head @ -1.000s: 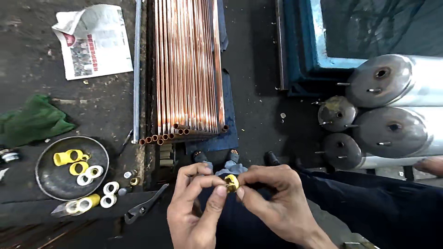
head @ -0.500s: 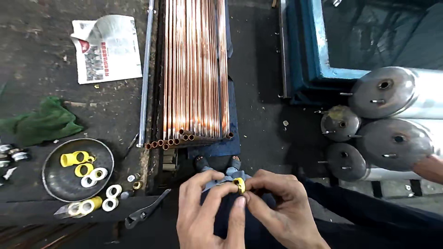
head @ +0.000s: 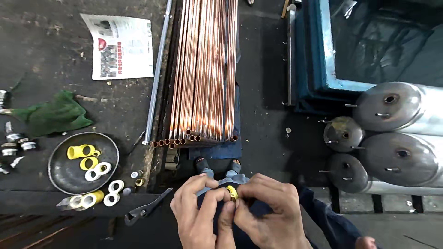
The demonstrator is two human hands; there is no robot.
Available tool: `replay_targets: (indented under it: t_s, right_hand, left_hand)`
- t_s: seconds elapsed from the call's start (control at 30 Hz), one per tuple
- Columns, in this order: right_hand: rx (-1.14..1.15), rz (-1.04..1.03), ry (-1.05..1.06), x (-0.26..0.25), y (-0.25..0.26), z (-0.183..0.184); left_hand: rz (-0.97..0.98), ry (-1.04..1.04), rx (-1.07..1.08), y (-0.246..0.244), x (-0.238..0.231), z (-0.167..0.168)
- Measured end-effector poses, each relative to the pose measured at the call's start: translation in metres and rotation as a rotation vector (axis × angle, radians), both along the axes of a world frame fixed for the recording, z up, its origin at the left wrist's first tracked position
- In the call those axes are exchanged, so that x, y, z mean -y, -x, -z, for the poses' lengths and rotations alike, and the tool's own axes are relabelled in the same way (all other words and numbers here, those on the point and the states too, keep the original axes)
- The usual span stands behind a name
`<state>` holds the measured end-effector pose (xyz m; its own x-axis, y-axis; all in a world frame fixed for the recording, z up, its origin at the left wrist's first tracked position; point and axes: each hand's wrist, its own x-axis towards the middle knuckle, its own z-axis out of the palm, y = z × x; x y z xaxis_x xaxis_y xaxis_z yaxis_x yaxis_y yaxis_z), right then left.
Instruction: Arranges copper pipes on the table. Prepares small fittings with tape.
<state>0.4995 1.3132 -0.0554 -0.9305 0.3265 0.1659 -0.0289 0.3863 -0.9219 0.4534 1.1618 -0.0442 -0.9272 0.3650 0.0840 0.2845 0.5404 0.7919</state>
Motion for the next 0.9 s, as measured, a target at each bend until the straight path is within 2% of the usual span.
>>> replay_targets:
  t_s: [0.07, 0.17, 0.27, 0.33, 0.4, 0.53, 0.7, 0.8, 0.9]
  right_hand:
    - [0.037, 0.076, 0.049, 0.0, 0.006, 0.001]
    - [0.105, 0.184, 0.304, -0.017, 0.01, -0.001]
    - [0.129, 0.161, 0.416, -0.03, 0.008, 0.009]
    - [0.194, 0.096, 0.337, -0.029, 0.011, 0.027]
    - [0.283, -0.012, 0.253, -0.018, 0.014, 0.049]
    - [0.36, -0.286, 0.219, 0.041, 0.057, 0.074]
    - [0.133, -0.438, 0.012, 0.181, 0.169, 0.089]
    - [0.242, -0.503, -0.084, 0.26, 0.231, 0.112]
    - [0.412, -0.572, -0.061, 0.29, 0.256, 0.133]
  left_hand:
    - [-0.029, -0.019, -0.032, -0.003, 0.001, -0.004]
    - [-0.06, -0.194, -0.021, 0.006, 0.011, -0.008]
    - [-0.146, -0.672, 0.306, 0.016, 0.028, 0.008]
    - [-0.268, -1.002, 0.56, 0.02, 0.041, 0.021]
    - [-0.33, -1.168, 0.634, 0.022, 0.056, 0.031]
    - [-0.431, -1.093, 0.437, 0.022, 0.093, 0.036]
    - [-0.576, -0.93, 0.172, 0.034, 0.146, 0.03]
    - [-0.648, -0.877, 0.123, 0.042, 0.179, 0.036]
    - [-0.704, -0.794, 0.158, 0.048, 0.208, 0.049]
